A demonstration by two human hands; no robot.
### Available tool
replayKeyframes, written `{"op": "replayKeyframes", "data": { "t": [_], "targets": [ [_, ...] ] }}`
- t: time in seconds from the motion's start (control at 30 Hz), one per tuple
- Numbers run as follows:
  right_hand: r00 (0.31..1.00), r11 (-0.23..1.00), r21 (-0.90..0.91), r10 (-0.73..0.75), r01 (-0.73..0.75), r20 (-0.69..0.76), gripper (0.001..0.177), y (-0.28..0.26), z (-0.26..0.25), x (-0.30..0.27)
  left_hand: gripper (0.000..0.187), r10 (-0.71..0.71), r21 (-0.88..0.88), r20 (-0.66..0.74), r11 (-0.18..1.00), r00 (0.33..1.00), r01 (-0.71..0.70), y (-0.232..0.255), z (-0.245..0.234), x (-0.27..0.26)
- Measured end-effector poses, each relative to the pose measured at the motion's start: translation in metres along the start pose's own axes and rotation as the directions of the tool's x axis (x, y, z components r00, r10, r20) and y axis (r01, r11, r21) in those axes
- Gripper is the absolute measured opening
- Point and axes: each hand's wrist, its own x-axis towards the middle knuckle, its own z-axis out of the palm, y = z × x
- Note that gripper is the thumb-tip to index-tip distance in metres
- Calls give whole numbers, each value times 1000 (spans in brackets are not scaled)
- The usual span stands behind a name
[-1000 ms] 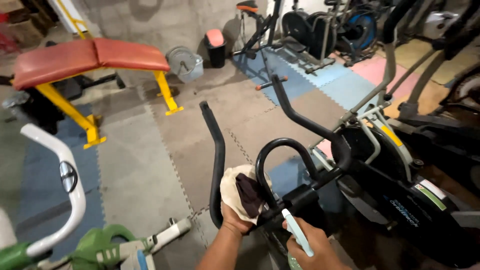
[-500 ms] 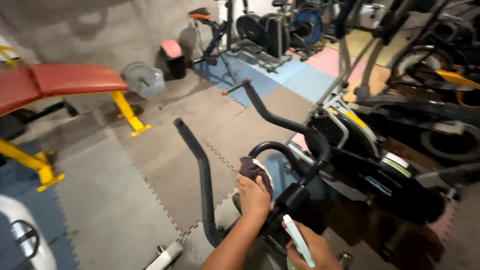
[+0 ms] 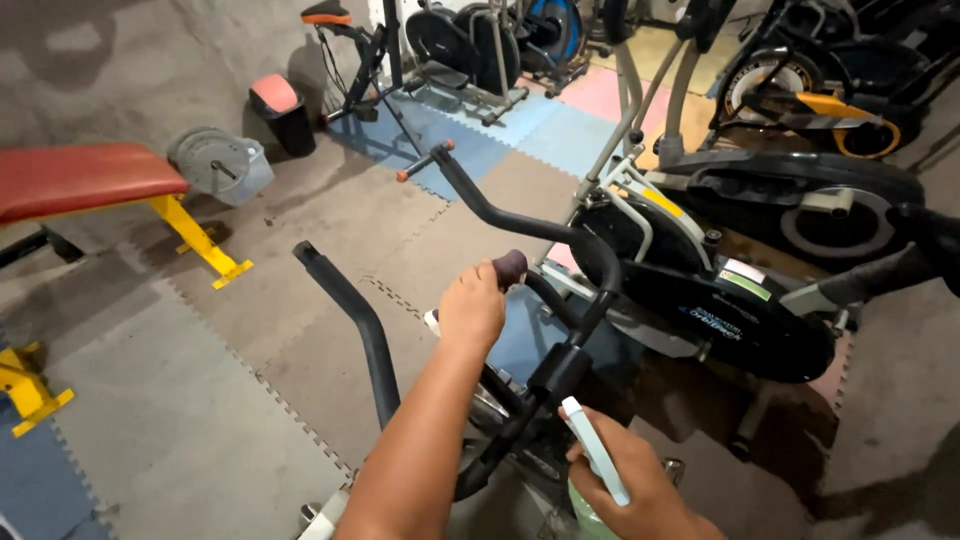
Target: Wiping down and sanitizing various pieces of gym equipment using a spray bottle and a cloth.
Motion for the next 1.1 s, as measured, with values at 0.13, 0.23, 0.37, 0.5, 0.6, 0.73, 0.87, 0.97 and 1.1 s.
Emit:
{"op": "replayKeyframes", "data": {
  "t": [0.13, 0.23, 0.37, 0.5, 0.6, 0.73, 0.87, 0.97, 1.1],
  "targets": [
    [1000, 1000, 28, -6, 6, 3, 52, -2, 4, -7, 48, -93, -69, 40, 993, 995, 96, 3, -12, -7],
    [999, 1000, -27, -2, 3, 36, 58, 13, 4, -10, 44, -183, -122, 6, 976, 983, 182, 5, -8, -9],
    [997, 998, 38, 39, -41, 62, 55, 15, 4, -13, 52, -269, -81, 20, 960, 963, 269, 12, -19, -25],
    [996, 998, 12, 60, -61, 64, 52, 13, -2, -14, 58, -277, 16, -167, 959, 946, 284, 24, -30, -42],
    [999, 999, 37, 17, -19, 51, 54, 24, -4, -15, 63, -283, 46, -201, 954, 938, 298, 28, -26, -56],
    [998, 996, 73, 56, -59, 40, 51, 31, -3, -13, 65, -417, -165, -91, 902, 904, 399, 44, -44, -71],
    [992, 995, 56, 70, -76, 105, 55, 40, -3, -10, 78, -393, -48, -241, 918, 888, 393, 68, -31, -108],
    [992, 998, 56, -9, 2, 125, 58, 42, 2, -3, 89, -382, 68, -164, 916, 910, 396, 76, -12, -147],
    [982, 999, 41, 6, -14, 187, 62, 32, 4, 3, 105, -439, -43, 63, 896, 896, 442, 73, 5, -170]
  ]
}}
